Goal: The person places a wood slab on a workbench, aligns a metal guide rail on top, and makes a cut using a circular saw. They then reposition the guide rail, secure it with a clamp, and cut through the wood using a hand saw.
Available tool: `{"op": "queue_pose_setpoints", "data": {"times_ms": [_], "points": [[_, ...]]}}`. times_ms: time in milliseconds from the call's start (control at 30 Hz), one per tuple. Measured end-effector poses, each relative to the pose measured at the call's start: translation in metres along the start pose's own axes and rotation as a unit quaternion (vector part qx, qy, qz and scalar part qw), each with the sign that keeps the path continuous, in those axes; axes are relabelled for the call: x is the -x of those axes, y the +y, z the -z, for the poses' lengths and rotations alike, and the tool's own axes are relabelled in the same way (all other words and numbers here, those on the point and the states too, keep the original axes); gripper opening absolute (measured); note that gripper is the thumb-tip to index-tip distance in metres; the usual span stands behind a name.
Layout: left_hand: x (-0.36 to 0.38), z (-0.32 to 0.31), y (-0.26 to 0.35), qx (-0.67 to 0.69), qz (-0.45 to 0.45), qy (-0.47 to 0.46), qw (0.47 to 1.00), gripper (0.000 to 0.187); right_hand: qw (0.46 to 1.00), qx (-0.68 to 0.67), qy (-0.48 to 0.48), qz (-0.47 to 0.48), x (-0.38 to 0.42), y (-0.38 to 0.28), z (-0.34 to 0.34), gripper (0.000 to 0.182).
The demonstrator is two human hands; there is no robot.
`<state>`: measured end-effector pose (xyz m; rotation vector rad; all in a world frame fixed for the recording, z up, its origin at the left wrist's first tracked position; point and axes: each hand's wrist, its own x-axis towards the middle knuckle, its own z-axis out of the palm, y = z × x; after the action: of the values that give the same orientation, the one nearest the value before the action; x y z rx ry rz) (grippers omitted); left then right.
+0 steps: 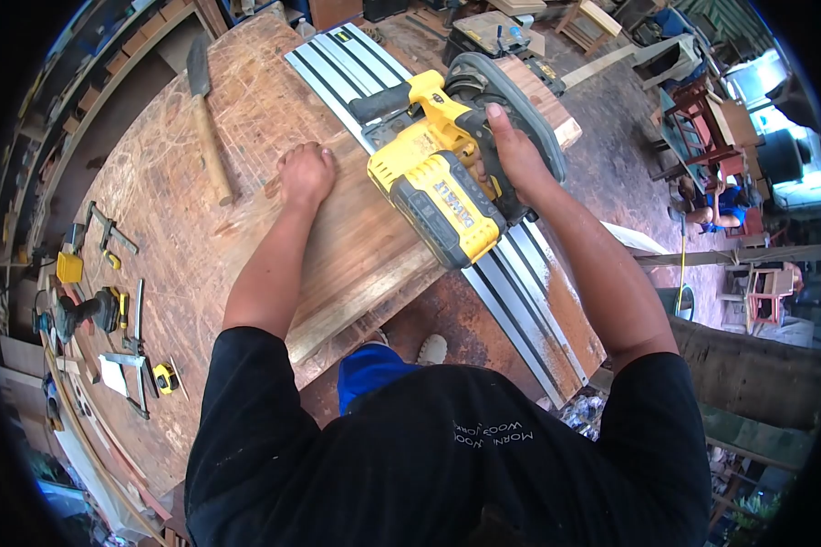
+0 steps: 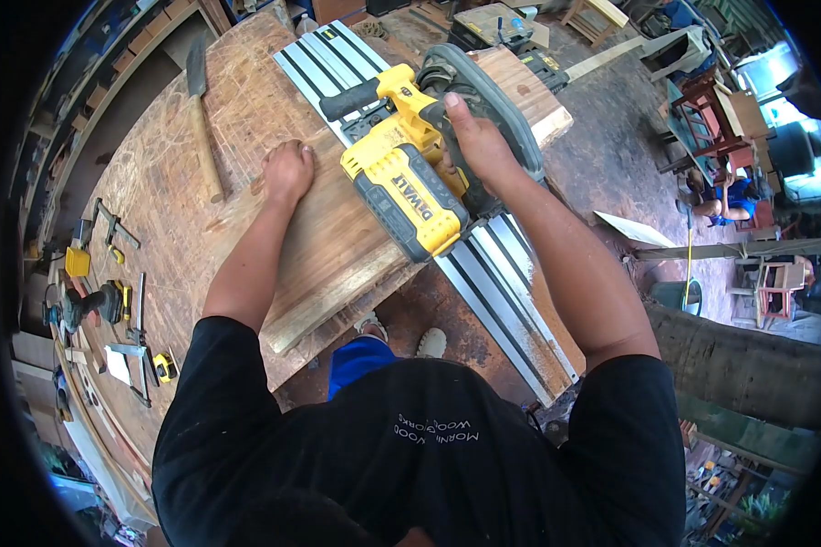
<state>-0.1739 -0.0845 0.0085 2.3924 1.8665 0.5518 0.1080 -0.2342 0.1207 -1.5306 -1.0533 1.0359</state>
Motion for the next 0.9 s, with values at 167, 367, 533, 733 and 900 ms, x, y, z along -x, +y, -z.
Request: {"op": "queue_pose_setpoints", "data": {"times_ms": [167,367,533,733,900], "points": [[0.001,-0.004,0.001,0.003,-0.006,0.014,1.000,0.038,1.000,0.002,0.002,-0.005,-0.003,0.001,0.002,0.073],[0.002,-0.004,0.002,0.007,-0.023,0.025,0.999,0.036,1.000,-0.005,0.003,-0.013,-0.005,0.000,0.002,0.073],[0.006,-0.005,0.004,0.009,-0.027,0.031,0.999,0.036,1.000,-0.005,-0.001,-0.004,-0.007,0.003,0.004,0.073],[0.008,-0.005,0.007,0.016,-0.031,0.034,0.999,0.037,1.000,0.013,-0.003,-0.011,-0.008,0.003,0.006,0.076],[0.012,-0.001,0.010,0.013,-0.031,0.033,0.999,0.037,1.000,0.006,0.004,-0.002,-0.011,0.008,0.005,0.076]]}}
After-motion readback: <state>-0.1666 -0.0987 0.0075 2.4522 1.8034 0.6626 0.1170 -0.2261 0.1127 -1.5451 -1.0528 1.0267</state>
